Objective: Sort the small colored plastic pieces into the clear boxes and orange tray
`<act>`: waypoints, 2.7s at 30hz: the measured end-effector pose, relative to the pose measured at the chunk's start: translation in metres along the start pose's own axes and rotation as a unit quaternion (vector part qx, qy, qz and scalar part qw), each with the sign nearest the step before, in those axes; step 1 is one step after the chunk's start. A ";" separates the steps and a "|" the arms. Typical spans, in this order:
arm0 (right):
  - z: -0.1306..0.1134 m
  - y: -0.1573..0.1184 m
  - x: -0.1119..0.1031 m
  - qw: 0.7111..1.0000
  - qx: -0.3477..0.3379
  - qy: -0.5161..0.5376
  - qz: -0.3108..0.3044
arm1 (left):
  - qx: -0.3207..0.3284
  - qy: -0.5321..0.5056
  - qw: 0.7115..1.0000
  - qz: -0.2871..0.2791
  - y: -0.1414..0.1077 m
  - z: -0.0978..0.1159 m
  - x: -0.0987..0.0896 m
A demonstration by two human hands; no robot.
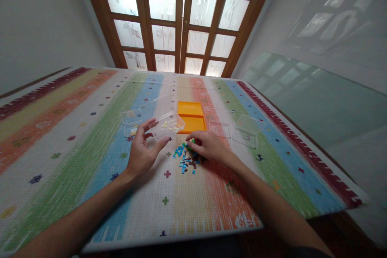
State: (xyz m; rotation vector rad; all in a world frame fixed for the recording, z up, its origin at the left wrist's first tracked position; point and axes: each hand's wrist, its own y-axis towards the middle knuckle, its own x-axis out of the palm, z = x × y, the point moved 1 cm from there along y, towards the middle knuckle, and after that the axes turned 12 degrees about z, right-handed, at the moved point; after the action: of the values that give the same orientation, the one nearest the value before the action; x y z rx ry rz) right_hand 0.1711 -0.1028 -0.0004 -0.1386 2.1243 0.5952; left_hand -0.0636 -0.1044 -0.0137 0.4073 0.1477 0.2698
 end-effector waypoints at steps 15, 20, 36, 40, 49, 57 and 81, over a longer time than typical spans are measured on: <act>-0.009 0.004 0.013 0.990 -0.052 -0.074 -0.106 | -0.081 -0.075 0.994 -0.022 0.001 -0.005 0.004; -0.005 0.003 0.014 0.993 -0.033 -0.059 -0.095 | -0.121 -0.110 0.985 -0.051 -0.001 -0.009 0.004; 0.016 0.002 0.003 0.999 -0.024 -0.022 0.017 | -0.134 -0.111 0.981 -0.081 -0.002 -0.009 0.003; 0.021 0.005 -0.011 0.996 -0.026 0.001 0.086 | -0.131 -0.105 0.982 -0.089 -0.002 -0.011 0.003; -0.008 0.001 -0.018 0.990 -0.095 0.062 0.089 | -0.094 -0.072 0.985 -0.126 -0.015 -0.006 0.008; -0.011 -0.003 -0.003 0.993 -0.114 -0.012 -0.004 | -0.070 -0.063 0.980 -0.174 -0.025 0.000 0.011; -0.008 -0.007 0.005 0.959 -0.183 -0.214 -0.017 | -0.042 -0.063 0.980 -0.186 -0.030 -0.004 0.014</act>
State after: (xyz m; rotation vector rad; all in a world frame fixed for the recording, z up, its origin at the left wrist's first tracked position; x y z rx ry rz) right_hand 0.1645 -0.1118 -0.0035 -0.2285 1.5768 0.9056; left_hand -0.0445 -0.1251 -0.0311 0.3035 0.0857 -0.1176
